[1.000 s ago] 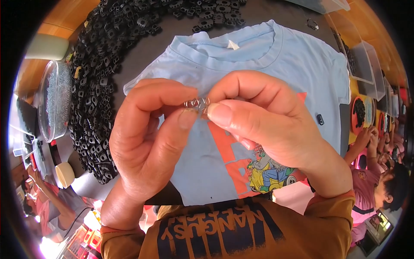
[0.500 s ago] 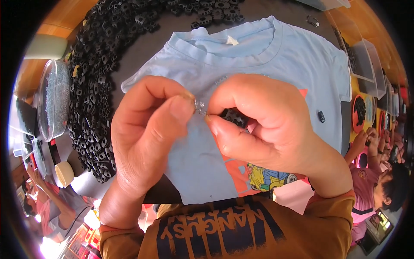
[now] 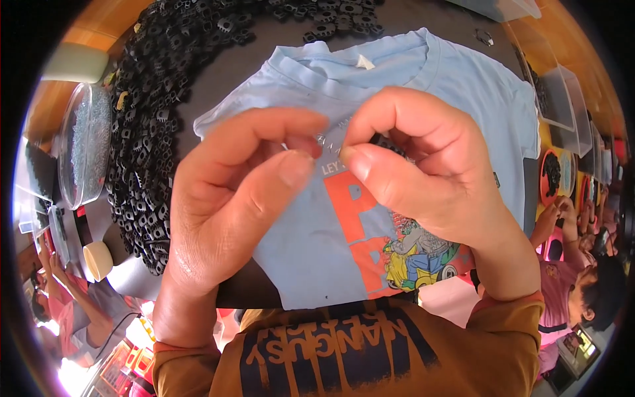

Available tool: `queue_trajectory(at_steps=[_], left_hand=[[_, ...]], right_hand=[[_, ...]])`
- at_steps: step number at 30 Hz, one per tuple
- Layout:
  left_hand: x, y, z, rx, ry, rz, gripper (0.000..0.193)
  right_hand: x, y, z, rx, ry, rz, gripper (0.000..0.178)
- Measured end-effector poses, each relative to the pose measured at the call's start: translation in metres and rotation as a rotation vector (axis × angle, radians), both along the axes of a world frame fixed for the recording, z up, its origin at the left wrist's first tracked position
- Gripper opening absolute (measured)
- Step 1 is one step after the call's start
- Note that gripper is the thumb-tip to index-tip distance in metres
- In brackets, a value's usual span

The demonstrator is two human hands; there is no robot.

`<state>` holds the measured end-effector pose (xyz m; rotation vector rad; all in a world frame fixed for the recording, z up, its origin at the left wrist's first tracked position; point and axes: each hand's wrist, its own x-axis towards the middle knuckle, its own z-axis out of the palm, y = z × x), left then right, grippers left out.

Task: Assembling small plastic housings with metal rings or springs on a workshop table.

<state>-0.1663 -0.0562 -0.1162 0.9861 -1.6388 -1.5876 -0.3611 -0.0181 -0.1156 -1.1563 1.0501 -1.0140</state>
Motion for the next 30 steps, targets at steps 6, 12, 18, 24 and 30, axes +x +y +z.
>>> queue_trajectory(at_steps=[6,12,18,24,30], left_hand=[[-0.002,0.001,0.003,0.124,0.017,0.006,0.018],[-0.001,-0.002,0.005,0.124,0.136,0.122,0.016],[0.000,0.003,0.003,0.120,0.116,0.108,0.015],[-0.002,0.006,0.007,0.051,0.160,0.067,0.011],[0.000,-0.002,0.000,-0.093,0.064,0.026,0.014]], right_hand=[[0.005,0.001,-0.003,-0.129,0.090,0.089,0.006],[0.008,0.000,0.003,-0.007,0.024,0.009,0.018],[0.010,0.005,-0.003,-0.016,-0.029,-0.016,0.026],[0.010,0.005,-0.001,-0.111,0.123,-0.003,0.024],[0.011,0.002,-0.005,-0.131,0.083,0.028,0.027]])
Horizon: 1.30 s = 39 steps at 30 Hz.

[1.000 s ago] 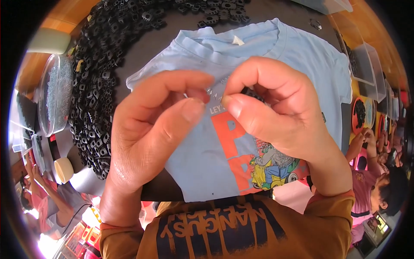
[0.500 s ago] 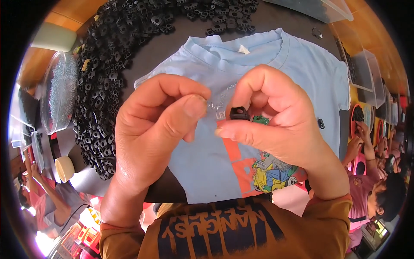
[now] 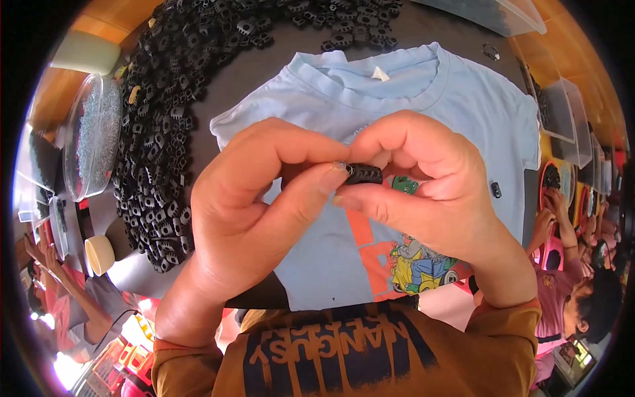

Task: Assembling small plastic housings with metal rings or springs on a workshop table.

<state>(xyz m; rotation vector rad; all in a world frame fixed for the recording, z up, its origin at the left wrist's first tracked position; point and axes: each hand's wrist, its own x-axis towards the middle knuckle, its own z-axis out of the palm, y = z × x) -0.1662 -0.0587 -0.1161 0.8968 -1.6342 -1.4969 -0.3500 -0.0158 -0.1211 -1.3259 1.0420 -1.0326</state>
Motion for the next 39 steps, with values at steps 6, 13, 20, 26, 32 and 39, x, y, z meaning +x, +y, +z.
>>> queue_trajectory(at_steps=[6,13,20,26,32,39], left_hand=[[0.004,-0.001,-0.007,-0.641,-0.205,-0.036,0.025],[0.006,0.003,-0.002,-0.649,-0.229,-0.162,0.063],[0.026,-0.035,-0.008,-0.926,-0.587,0.226,0.028],[0.038,-0.052,-0.025,-0.870,-0.947,0.403,0.038],[0.038,-0.050,-0.022,-0.790,-1.025,0.286,0.030],[0.034,-0.054,-0.030,-0.853,-1.026,0.383,0.035]], right_hand=[[0.004,0.003,0.004,0.096,0.059,-0.096,0.020],[0.003,0.000,-0.011,-0.018,-0.233,-0.156,0.028],[0.000,-0.010,-0.009,-0.222,-0.112,-0.206,0.022],[0.002,-0.008,-0.007,-0.141,-0.181,-0.217,0.023],[0.000,-0.005,-0.005,-0.114,-0.186,-0.201,0.021],[0.002,-0.003,-0.003,-0.083,-0.205,-0.174,0.021]])
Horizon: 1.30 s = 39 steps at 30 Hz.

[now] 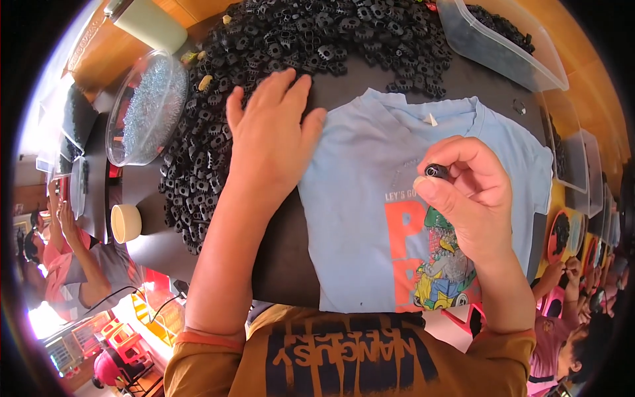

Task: Assembling small plastic housings with metal rings or springs on a workshop table.

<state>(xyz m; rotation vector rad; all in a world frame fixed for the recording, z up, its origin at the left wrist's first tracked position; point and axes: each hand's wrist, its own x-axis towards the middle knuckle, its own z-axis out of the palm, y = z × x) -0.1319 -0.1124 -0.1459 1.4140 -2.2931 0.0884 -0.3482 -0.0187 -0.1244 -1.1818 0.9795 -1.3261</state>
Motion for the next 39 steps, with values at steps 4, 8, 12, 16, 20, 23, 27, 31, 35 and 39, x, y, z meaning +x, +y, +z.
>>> queue_trajectory(at_steps=[4,8,12,16,20,23,27,31,35,39], left_hand=[[0.006,-0.004,0.004,0.122,0.155,-0.129,0.028],[0.007,-0.011,0.011,0.040,0.471,-0.128,0.017],[0.009,-0.011,0.015,0.070,0.473,-0.079,0.018],[0.010,-0.013,0.008,0.035,0.323,-0.182,0.018],[0.007,-0.007,0.007,0.024,0.123,-0.080,0.017],[0.010,-0.008,0.005,0.068,0.108,-0.055,0.017],[0.014,-0.008,0.006,0.052,0.082,-0.058,0.018],[0.003,-0.010,0.006,-0.029,0.160,-0.145,0.019],[-0.005,-0.005,-0.001,0.008,0.068,-0.130,0.020],[-0.009,-0.004,0.002,-0.005,0.085,-0.140,0.016]], right_hand=[[0.000,0.000,0.000,0.026,0.012,0.013,0.020],[-0.001,0.000,-0.001,0.012,0.007,-0.002,0.020],[0.000,0.001,0.005,0.038,0.002,0.012,0.020],[0.000,0.002,0.001,0.000,0.025,0.034,0.021],[0.000,0.001,-0.003,-0.051,0.047,0.020,0.024],[0.001,0.001,-0.001,-0.051,0.075,0.013,0.024],[0.001,0.005,0.007,0.108,0.009,0.079,0.024],[0.000,0.006,0.007,0.112,0.021,0.087,0.027],[0.004,0.007,0.004,0.135,0.024,0.101,0.028],[0.003,0.007,0.002,0.130,-0.075,0.138,0.028]])
